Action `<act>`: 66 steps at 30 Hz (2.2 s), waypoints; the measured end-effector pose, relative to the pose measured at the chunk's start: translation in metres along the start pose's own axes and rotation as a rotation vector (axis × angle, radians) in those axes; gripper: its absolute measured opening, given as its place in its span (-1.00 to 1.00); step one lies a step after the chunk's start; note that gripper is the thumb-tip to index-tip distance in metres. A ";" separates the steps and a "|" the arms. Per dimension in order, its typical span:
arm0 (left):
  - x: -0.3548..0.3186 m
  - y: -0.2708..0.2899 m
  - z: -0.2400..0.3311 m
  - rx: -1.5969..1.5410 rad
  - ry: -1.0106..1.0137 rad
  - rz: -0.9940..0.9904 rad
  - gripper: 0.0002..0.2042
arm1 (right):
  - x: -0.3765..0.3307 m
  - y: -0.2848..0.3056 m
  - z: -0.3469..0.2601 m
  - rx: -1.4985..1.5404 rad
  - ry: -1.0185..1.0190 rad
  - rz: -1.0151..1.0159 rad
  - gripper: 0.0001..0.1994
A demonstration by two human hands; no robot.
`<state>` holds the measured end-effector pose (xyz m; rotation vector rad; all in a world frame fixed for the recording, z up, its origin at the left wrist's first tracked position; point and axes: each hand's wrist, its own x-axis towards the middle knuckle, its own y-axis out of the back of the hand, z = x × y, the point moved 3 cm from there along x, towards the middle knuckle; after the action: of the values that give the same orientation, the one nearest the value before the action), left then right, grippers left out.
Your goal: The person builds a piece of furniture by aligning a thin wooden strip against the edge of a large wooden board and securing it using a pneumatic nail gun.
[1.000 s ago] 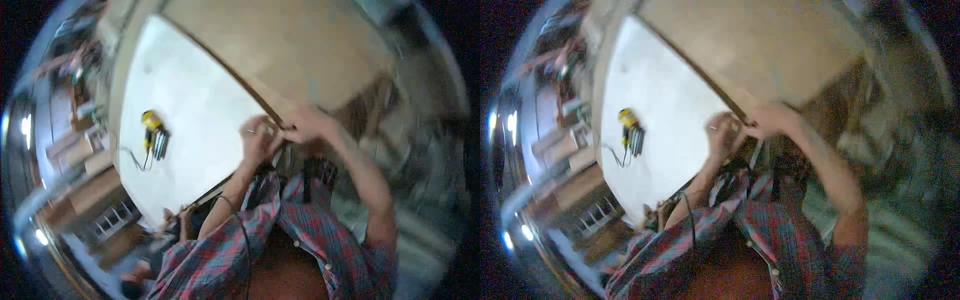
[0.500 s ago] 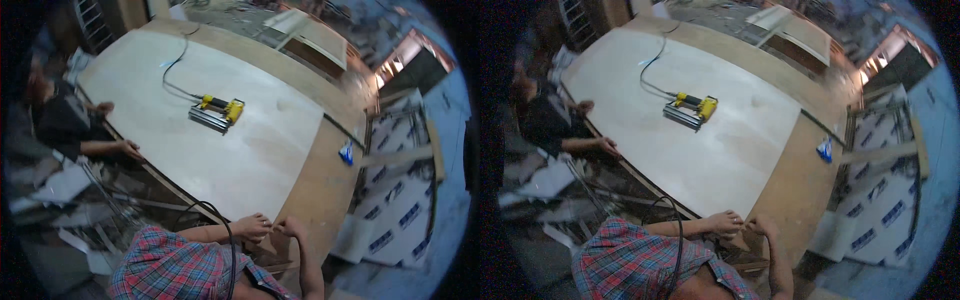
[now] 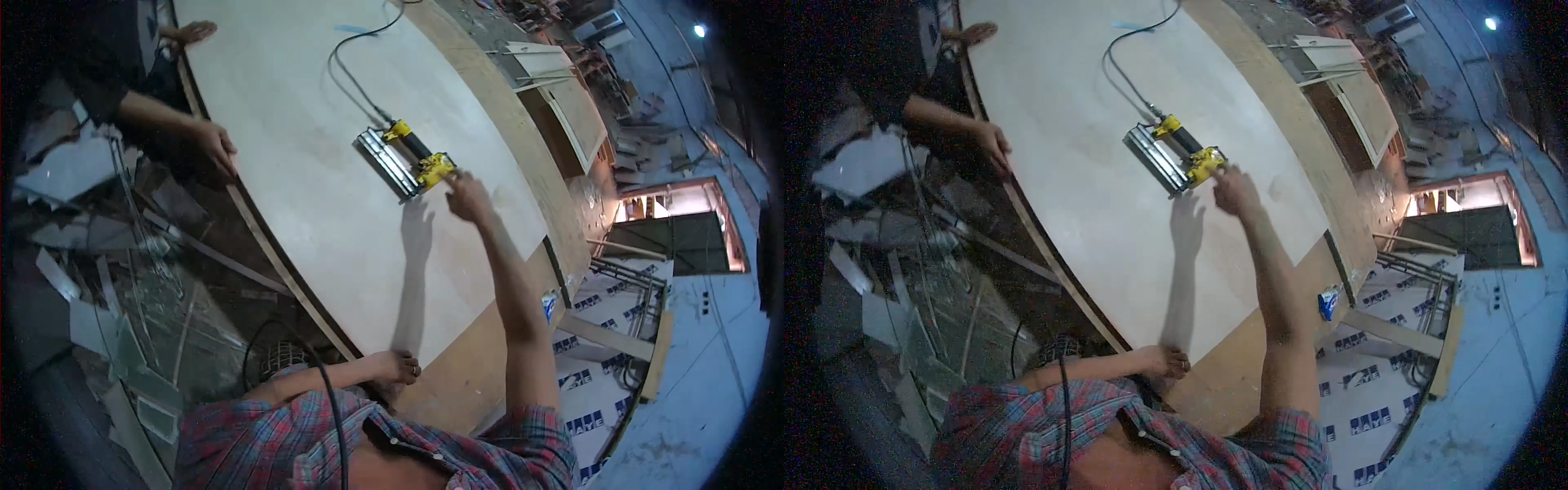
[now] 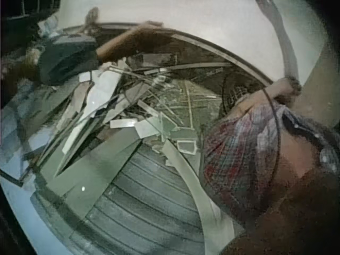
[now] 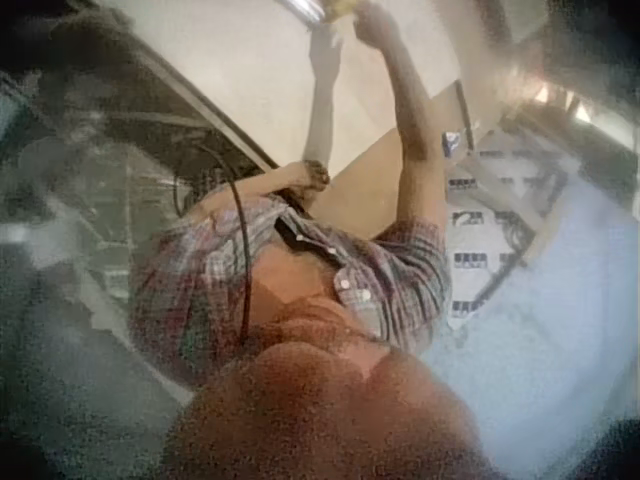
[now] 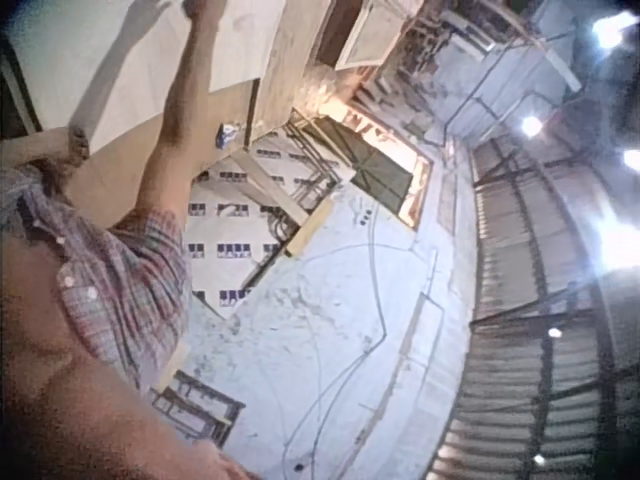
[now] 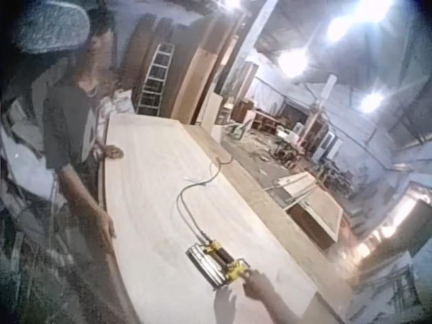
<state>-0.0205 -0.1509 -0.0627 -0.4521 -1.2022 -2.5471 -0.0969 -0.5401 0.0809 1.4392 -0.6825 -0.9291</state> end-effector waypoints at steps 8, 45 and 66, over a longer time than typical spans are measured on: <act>-0.021 0.010 0.031 0.100 0.286 -0.023 -0.56 | 0.085 -0.048 0.050 0.259 0.043 0.008 -0.64; -0.070 -0.025 0.104 0.056 1.035 1.081 -0.47 | -0.105 -0.048 -0.053 -0.118 0.605 -0.411 -0.19; -0.065 -0.039 0.084 0.147 1.226 1.262 -0.33 | -0.281 0.016 -0.099 0.227 0.322 -0.054 -0.41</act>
<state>0.0365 -0.0536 -0.0650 0.3275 -0.3367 -1.1501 -0.1521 -0.2510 0.1321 1.7686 -0.5210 -0.6538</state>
